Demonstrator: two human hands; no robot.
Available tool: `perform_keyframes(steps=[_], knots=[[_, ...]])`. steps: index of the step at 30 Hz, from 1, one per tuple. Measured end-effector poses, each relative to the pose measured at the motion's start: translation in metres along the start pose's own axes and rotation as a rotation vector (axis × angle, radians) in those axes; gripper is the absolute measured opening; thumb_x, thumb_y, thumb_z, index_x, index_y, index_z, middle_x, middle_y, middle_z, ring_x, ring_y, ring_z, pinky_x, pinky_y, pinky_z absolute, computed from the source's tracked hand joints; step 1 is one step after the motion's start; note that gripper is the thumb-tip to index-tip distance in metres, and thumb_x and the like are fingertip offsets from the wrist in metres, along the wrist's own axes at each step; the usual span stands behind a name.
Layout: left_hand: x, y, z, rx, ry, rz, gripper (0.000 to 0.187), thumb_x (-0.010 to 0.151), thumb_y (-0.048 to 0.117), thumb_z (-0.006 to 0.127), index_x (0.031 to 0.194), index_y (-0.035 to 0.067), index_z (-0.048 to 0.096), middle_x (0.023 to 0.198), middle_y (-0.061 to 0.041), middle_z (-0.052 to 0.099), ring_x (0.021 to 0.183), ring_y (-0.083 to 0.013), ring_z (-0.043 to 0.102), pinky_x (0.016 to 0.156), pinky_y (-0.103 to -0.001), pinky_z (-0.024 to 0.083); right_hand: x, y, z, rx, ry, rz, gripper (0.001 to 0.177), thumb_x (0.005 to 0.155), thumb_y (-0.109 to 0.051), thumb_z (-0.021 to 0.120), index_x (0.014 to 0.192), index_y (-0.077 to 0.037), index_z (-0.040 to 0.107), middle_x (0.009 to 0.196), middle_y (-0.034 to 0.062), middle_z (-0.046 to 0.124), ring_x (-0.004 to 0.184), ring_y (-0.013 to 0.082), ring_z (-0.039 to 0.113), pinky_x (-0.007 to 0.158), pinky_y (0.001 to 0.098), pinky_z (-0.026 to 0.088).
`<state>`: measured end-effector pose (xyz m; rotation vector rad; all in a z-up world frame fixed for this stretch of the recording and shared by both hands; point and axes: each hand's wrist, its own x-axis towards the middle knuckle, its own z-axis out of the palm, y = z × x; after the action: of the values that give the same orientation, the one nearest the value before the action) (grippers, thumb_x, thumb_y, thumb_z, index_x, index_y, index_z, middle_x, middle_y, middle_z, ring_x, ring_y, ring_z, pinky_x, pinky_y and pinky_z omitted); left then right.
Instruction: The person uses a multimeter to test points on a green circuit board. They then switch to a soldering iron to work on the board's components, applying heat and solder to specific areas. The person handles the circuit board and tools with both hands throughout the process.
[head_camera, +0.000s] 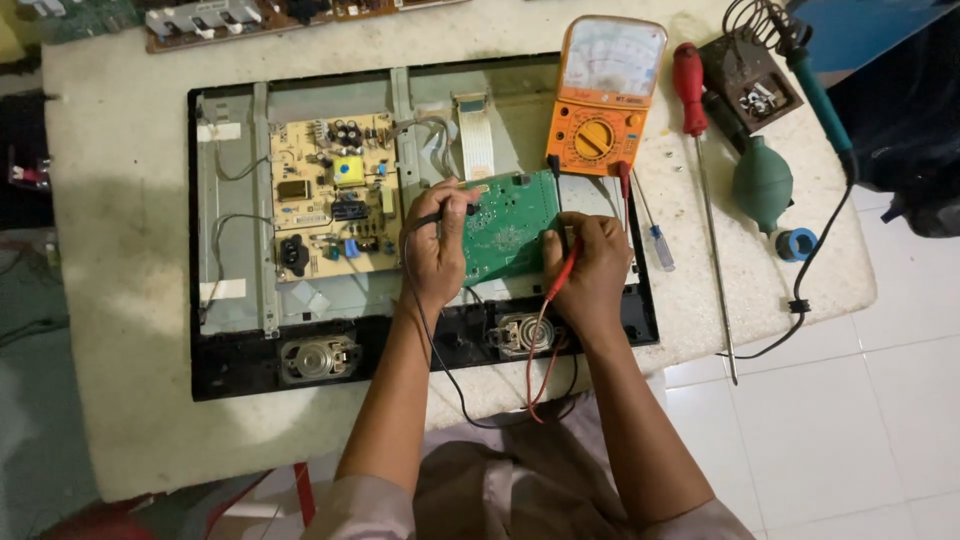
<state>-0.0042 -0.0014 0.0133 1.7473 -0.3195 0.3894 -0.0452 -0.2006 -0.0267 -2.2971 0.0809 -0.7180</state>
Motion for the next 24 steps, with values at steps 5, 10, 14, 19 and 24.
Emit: perform_keyframes(steps=[5, 10, 14, 19, 24], knots=[[-0.002, -0.005, 0.001, 0.013, 0.008, -0.010, 0.031, 0.115, 0.032, 0.043, 0.111, 0.010, 0.065, 0.113, -0.014, 0.076, 0.132, -0.0443, 0.057, 0.113, -0.064, 0.043, -0.002, 0.000, 0.000, -0.003, -0.026, 0.018, 0.021, 0.090, -0.026, 0.074, 0.106, -0.012, 0.073, 0.091, 0.0082, 0.056, 0.088, 0.0370, 0.062, 0.081, 0.0471, 0.041], [0.002, -0.012, 0.001, 0.039, 0.003, 0.000, 0.027, 0.112, 0.025, 0.052, 0.104, 0.007, 0.069, 0.106, -0.013, 0.078, 0.125, -0.0370, 0.066, 0.113, -0.052, 0.046, 0.005, -0.015, -0.016, 0.150, -0.008, 0.035, 0.032, 0.085, -0.009, 0.070, 0.116, -0.003, 0.071, 0.092, 0.0157, 0.056, 0.089, 0.0435, 0.060, 0.083, 0.0472, 0.045], [0.004, -0.005, 0.000, 0.059, -0.007, -0.044, 0.028, 0.113, 0.021, 0.051, 0.105, 0.003, 0.071, 0.106, -0.017, 0.077, 0.124, -0.0373, 0.066, 0.114, -0.051, 0.045, 0.017, -0.015, -0.033, 0.178, -0.089, 0.067, 0.023, 0.088, -0.009, 0.068, 0.110, -0.009, 0.070, 0.110, 0.0156, 0.059, 0.102, 0.0450, 0.065, 0.090, 0.0519, 0.052], [0.004, -0.005, 0.001, 0.083, -0.020, -0.091, 0.029, 0.115, 0.020, 0.048, 0.107, 0.003, 0.070, 0.109, -0.015, 0.077, 0.125, -0.0353, 0.066, 0.115, -0.050, 0.044, 0.038, 0.009, -0.055, -0.039, -0.194, -0.183, 0.011, 0.088, -0.007, 0.073, 0.097, -0.013, 0.075, 0.138, 0.0128, 0.063, 0.114, 0.0415, 0.068, 0.093, 0.0489, 0.057], [0.000, -0.006, 0.003, 0.199, -0.062, -0.082, 0.030, 0.116, 0.028, 0.048, 0.112, 0.006, 0.067, 0.120, -0.014, 0.076, 0.134, -0.0366, 0.061, 0.117, -0.053, 0.042, 0.045, 0.025, -0.084, 0.030, -0.106, -0.082, 0.030, 0.093, -0.002, 0.065, 0.115, -0.020, 0.078, 0.124, 0.0105, 0.073, 0.110, 0.0328, 0.072, 0.094, 0.0411, 0.056]])
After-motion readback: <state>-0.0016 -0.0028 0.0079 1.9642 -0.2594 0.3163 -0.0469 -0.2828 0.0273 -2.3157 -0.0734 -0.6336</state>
